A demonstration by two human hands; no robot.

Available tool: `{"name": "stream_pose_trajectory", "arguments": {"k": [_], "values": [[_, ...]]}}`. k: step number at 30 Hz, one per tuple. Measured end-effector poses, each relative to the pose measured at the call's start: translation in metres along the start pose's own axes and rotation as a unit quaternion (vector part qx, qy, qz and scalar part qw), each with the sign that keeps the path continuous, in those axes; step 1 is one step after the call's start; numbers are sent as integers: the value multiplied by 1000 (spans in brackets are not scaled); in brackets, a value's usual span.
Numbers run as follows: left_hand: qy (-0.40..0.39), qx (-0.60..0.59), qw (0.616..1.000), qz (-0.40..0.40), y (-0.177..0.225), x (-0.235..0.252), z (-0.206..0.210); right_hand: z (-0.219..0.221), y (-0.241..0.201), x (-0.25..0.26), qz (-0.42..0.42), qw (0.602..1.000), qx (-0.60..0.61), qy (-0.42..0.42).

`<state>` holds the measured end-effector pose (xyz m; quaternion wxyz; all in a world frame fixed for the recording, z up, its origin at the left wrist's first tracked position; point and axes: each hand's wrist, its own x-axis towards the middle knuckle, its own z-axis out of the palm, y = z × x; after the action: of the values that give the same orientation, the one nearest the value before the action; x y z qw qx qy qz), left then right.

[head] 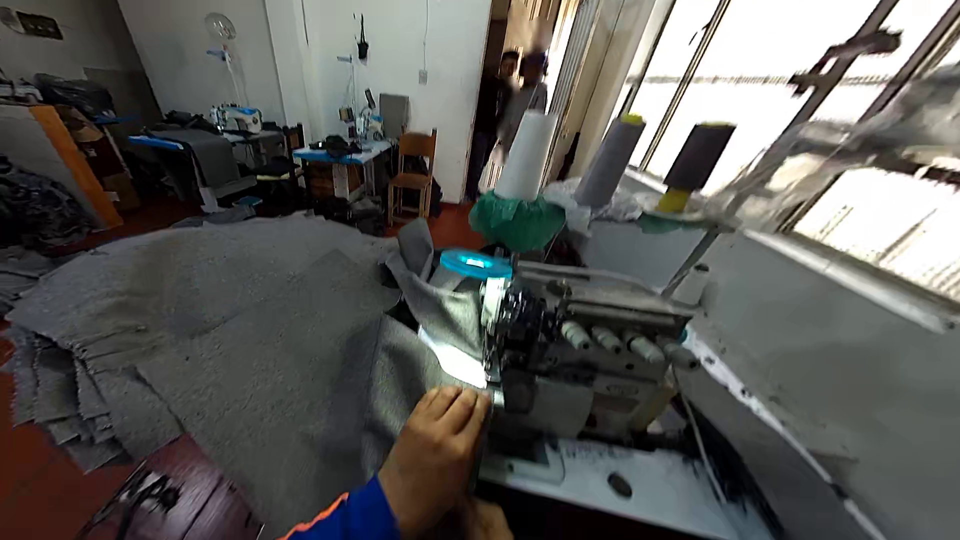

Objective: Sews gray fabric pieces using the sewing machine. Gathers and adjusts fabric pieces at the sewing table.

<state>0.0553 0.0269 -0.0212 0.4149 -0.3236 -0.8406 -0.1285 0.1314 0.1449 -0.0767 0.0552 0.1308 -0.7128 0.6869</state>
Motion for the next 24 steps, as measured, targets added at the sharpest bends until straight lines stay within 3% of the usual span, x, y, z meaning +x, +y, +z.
{"name": "stream_pose_trajectory", "arguments": {"k": [10,15,20,24], "values": [[-43,-41,998,-27,6,22,5,-20,0,15,-10,1000,14,9],[-118,-122,982,-87,0,42,-7,-28,-7,37,-16,994,106,16],[-104,-208,972,-12,18,15,-40,-43,-7,46,-39,990,132,-11],[-121,-155,979,54,25,-26,-38,-40,-6,42,-79,995,61,21]]}}
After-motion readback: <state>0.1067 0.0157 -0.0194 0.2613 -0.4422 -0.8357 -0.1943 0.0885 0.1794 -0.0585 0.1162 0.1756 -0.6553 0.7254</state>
